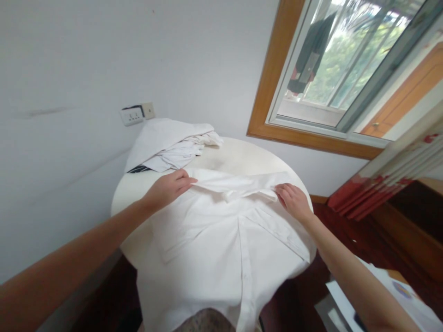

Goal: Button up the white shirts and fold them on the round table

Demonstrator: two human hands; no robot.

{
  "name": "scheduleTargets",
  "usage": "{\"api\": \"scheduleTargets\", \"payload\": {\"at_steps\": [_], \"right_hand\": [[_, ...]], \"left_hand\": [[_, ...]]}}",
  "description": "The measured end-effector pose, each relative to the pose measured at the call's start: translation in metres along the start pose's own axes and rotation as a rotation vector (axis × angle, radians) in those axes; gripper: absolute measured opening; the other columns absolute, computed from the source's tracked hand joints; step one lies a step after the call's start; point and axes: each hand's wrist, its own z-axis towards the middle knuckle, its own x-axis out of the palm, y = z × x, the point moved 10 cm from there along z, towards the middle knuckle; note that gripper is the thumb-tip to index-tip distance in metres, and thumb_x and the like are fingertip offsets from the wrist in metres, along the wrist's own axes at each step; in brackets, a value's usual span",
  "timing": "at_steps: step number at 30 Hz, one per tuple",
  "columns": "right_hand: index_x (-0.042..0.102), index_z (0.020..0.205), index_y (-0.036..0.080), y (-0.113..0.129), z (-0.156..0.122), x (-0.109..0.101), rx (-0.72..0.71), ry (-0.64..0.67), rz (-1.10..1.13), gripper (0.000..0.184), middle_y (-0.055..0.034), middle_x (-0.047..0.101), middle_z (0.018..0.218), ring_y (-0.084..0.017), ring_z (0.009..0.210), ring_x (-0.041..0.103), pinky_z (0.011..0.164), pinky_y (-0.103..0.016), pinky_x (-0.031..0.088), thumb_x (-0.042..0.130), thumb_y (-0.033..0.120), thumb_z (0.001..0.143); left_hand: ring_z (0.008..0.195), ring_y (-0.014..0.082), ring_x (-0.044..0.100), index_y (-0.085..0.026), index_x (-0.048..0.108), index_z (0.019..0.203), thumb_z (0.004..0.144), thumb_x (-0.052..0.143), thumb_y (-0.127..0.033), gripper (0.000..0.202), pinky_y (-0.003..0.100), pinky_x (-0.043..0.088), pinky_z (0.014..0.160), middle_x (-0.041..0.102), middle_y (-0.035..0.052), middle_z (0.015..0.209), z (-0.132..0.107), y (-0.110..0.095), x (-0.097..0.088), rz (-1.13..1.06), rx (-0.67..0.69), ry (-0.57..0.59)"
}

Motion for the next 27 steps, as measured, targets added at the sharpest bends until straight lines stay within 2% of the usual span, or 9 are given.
{"api": "scheduleTargets", "payload": {"at_steps": [5, 9, 12, 15, 17, 20, 22, 25, 27], "right_hand": [[0.057, 0.115, 0.019, 0.023, -0.017, -0.019, -0.077, -0.016, 0.194, 0.024, -0.0086, 0.064, 0.122, -0.021, 0.12, 0.055, 0.107, -0.046, 0.041, 0.044, 0.018, 0.095], [0.049, 0.129, 0.018, 0.039, -0.031, -0.026, -0.095, 0.012, 0.306, 0.037, -0.0113, 0.056, 0.135, -0.019, 0.13, 0.047, 0.11, -0.049, 0.039, 0.04, 0.013, 0.094], [0.051, 0.127, 0.019, 0.056, -0.045, -0.021, -0.116, 0.107, 0.341, 0.037, -0.0115, 0.054, 0.138, -0.022, 0.133, 0.045, 0.111, -0.051, 0.037, 0.045, 0.014, 0.091], [0.054, 0.125, 0.02, 0.064, -0.056, -0.013, -0.088, 0.235, 0.388, 0.039, -0.0106, 0.058, 0.133, -0.023, 0.126, 0.052, 0.11, -0.05, 0.038, 0.05, 0.017, 0.087], [0.055, 0.125, 0.021, 0.06, -0.058, -0.013, -0.053, 0.286, 0.461, 0.038, -0.0095, 0.059, 0.132, -0.023, 0.122, 0.055, 0.108, -0.047, 0.04, 0.051, 0.022, 0.087], [0.062, 0.113, 0.024, 0.031, -0.052, -0.017, 0.06, 0.246, 0.578, 0.028, -0.007, 0.063, 0.125, -0.023, 0.117, 0.058, 0.102, -0.044, 0.044, 0.047, 0.032, 0.091], [0.065, 0.104, 0.023, -0.01, -0.047, -0.018, 0.258, 0.125, 0.586, 0.029, -0.0081, 0.067, 0.115, -0.022, 0.107, 0.061, 0.095, -0.042, 0.048, 0.043, 0.039, 0.094], [0.064, 0.105, 0.018, -0.079, -0.053, -0.013, 0.644, -0.046, 0.409, 0.042, -0.0138, 0.066, 0.105, -0.024, 0.091, 0.063, 0.083, -0.04, 0.051, 0.043, 0.052, 0.09], [0.061, 0.111, 0.014, -0.11, -0.059, -0.002, 0.833, -0.049, 0.268, 0.053, -0.0156, 0.065, 0.096, -0.026, 0.087, 0.061, 0.079, -0.041, 0.049, 0.045, 0.058, 0.087]], "left_hand": [[0.073, 0.0101, 0.056, -0.028, 0.069, 0.113, 0.097, 0.039, -0.039, 0.036, 0.02, 0.042, 0.067, 0.06, 0.0031, 0.088, -0.029, -0.018, -0.012, -0.016, 0.018, 0.009], [0.073, 0.0111, 0.055, -0.028, 0.067, 0.117, 0.098, 0.037, -0.038, 0.037, 0.021, 0.042, 0.067, 0.06, 0.004, 0.089, -0.046, -0.03, -0.015, 0.01, 0.025, 0.019], [0.073, 0.0118, 0.056, -0.026, 0.066, 0.118, 0.098, 0.039, -0.038, 0.037, 0.022, 0.042, 0.068, 0.061, 0.0046, 0.09, -0.062, -0.038, -0.002, -0.005, 0.046, 0.121], [0.082, 0.0144, 0.059, -0.026, 0.068, 0.115, 0.095, 0.043, -0.045, 0.037, 0.024, 0.043, 0.074, 0.064, 0.0047, 0.093, -0.073, -0.049, 0.01, -0.061, 0.09, 0.259], [0.086, 0.0158, 0.06, -0.026, 0.069, 0.11, 0.095, 0.039, -0.047, 0.039, 0.024, 0.043, 0.074, 0.067, 0.0037, 0.093, -0.07, -0.043, 0.008, -0.069, 0.006, 0.28], [0.086, 0.0175, 0.061, -0.021, 0.069, 0.1, 0.095, 0.034, -0.047, 0.044, 0.026, 0.043, 0.073, 0.069, 0.0044, 0.094, -0.055, -0.007, -0.008, -0.02, -0.315, 0.18], [0.085, 0.0191, 0.062, -0.019, 0.067, 0.097, 0.093, 0.034, -0.049, 0.045, 0.027, 0.043, 0.072, 0.069, 0.0061, 0.096, -0.045, 0.021, -0.009, -0.014, -0.526, 0.164], [0.077, 0.0207, 0.064, -0.017, 0.066, 0.089, 0.092, 0.028, -0.055, 0.053, 0.029, 0.045, 0.068, 0.071, 0.0083, 0.087, -0.032, 0.051, 0.016, -0.088, -0.715, 0.316], [0.076, 0.0232, 0.065, -0.016, 0.067, 0.078, 0.091, 0.022, -0.058, 0.063, 0.032, 0.046, 0.069, 0.071, 0.0113, 0.08, -0.02, 0.062, 0.032, -0.087, -0.748, 0.389]]}}
